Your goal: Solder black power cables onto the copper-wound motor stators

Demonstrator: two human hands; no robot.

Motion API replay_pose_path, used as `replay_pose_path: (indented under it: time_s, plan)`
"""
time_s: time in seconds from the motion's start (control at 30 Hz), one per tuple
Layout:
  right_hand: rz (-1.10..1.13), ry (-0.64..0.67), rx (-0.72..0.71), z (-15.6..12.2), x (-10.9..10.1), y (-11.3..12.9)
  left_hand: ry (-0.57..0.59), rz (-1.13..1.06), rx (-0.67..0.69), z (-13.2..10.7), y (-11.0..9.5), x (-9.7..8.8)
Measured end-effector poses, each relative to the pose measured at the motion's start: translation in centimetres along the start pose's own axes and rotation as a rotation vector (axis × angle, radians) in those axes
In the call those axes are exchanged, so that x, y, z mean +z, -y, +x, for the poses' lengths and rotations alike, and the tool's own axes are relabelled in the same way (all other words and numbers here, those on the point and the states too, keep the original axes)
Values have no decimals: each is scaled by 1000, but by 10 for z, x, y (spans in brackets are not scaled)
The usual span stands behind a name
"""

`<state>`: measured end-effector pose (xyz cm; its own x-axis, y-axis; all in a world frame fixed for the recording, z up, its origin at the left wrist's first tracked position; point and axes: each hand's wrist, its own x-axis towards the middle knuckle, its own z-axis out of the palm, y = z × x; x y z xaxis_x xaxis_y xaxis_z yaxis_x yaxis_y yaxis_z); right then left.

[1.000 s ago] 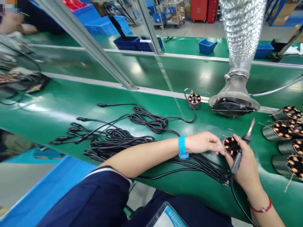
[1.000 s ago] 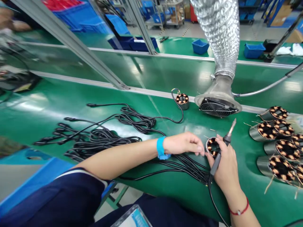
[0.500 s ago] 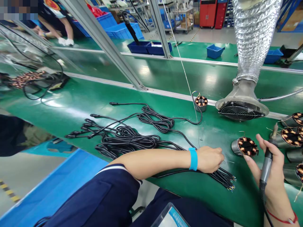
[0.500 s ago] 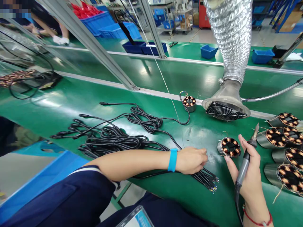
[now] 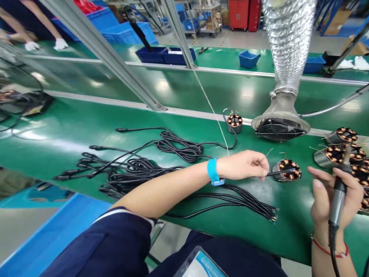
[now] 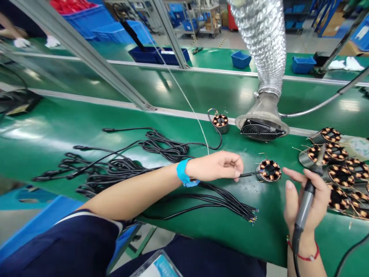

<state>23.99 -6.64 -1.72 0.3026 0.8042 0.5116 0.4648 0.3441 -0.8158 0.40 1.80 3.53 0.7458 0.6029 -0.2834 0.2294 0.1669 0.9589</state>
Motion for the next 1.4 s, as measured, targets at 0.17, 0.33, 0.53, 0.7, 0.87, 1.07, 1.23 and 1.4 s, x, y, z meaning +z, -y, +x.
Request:
replay_pose_path:
  time_s: [0.17,0.33,0.53,0.7,0.87,1.07,1.23,1.4]
  plan:
    - [139,192,47,-6,16,41,-39,-123,11,-2,-4,0]
    - [269,132,209,-5,36,58,-12,-112,-26,-2,-1,2]
    - [412,181,223,1,36,51,60,-126,-31,-4,2,-1]
    - [556,256,219,1,34,48,139,-224,-27,-4,7,-3]
    - [644,319,250,2,37,53,219,-289,-62,-5,8,-4]
    - [665,316,266,0,38,49,253,-355,-83,-5,13,-3]
    - [671,369,257,-4,39,44,296,-433,-43,-4,20,-4]
    - [583,325,192,-6,40,42,290,-299,-1,-4,23,-4]
